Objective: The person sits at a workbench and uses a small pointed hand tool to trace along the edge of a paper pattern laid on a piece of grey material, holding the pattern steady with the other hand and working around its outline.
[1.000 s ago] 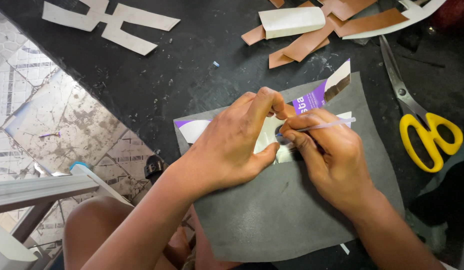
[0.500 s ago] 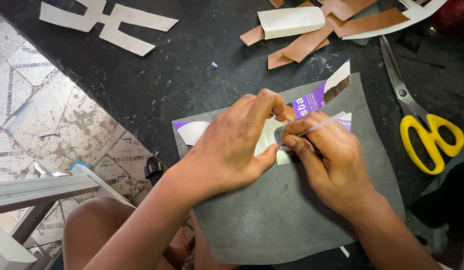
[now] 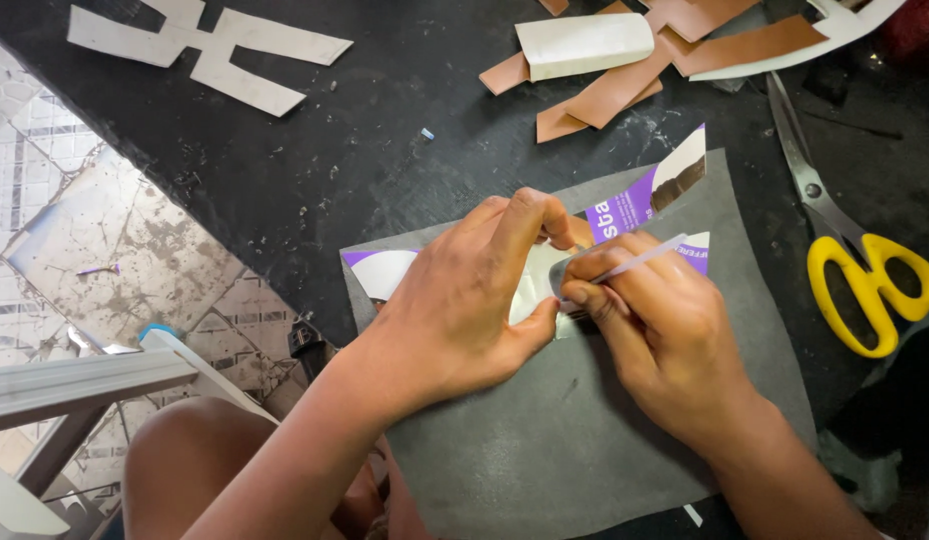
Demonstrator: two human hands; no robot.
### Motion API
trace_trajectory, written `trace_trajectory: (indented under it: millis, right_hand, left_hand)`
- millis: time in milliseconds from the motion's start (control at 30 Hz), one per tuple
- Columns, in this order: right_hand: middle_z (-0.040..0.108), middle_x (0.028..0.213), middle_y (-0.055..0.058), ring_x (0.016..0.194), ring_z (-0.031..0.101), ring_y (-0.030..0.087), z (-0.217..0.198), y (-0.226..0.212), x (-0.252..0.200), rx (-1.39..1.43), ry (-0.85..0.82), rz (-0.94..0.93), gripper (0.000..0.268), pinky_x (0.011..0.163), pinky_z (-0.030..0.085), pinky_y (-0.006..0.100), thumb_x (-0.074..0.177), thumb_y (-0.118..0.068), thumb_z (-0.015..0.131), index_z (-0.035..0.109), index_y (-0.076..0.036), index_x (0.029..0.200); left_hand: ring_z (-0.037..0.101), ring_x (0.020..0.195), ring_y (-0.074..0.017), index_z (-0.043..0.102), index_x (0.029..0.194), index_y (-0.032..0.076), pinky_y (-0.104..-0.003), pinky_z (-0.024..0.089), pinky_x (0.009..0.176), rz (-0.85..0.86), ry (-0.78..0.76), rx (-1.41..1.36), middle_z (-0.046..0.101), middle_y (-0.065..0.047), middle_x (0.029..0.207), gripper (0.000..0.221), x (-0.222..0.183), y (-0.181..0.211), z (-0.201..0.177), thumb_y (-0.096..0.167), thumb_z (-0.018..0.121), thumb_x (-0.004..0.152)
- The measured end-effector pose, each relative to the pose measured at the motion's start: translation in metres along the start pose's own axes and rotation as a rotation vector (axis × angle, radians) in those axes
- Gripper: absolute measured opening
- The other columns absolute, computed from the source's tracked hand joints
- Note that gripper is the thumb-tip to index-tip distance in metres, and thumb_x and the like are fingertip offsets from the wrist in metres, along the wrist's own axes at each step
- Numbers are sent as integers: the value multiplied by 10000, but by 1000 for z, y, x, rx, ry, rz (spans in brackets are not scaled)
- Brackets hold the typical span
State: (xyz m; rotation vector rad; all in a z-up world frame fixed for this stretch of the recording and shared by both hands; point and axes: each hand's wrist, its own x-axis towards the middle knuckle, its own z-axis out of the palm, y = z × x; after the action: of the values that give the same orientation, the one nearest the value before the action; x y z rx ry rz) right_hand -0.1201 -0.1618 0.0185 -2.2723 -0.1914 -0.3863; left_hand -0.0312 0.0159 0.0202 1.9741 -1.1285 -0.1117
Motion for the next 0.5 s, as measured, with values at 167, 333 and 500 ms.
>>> trace_trajectory:
  millis: [167, 333, 500]
  right_hand:
    - [577, 794, 98, 660, 544, 231, 0, -1, 0, -76, -9, 79, 29, 625, 426, 350, 914, 9, 675, 655, 3, 934]
    - [632, 853, 87, 726, 607, 227, 0, -1, 0, -23, -5, 33, 37, 658, 459, 331, 917, -4, 681, 656, -6, 944]
    - [650, 864, 86, 757, 647, 210, 1, -1, -1, 11, 18, 66, 61, 681, 485, 318, 920, -11, 698, 657, 2, 962]
  left_hand:
    - [647, 1121, -323, 421, 1193, 62, -440, 526, 933, -4, -2, -3, 643, -116, 1115, 499, 0, 0, 1, 115, 753, 824]
    - [645, 1123, -334, 417, 1192, 59, -449, 521, 940, -3, 4, -2, 642, -119, 1115, 505, 0, -1, 0, 118, 754, 819]
    - [646, 1132, -336, 418, 1198, 58, -448, 522, 938, 8, 6, -21, 648, -119, 1127, 503, -1, -1, 0, 105, 755, 827]
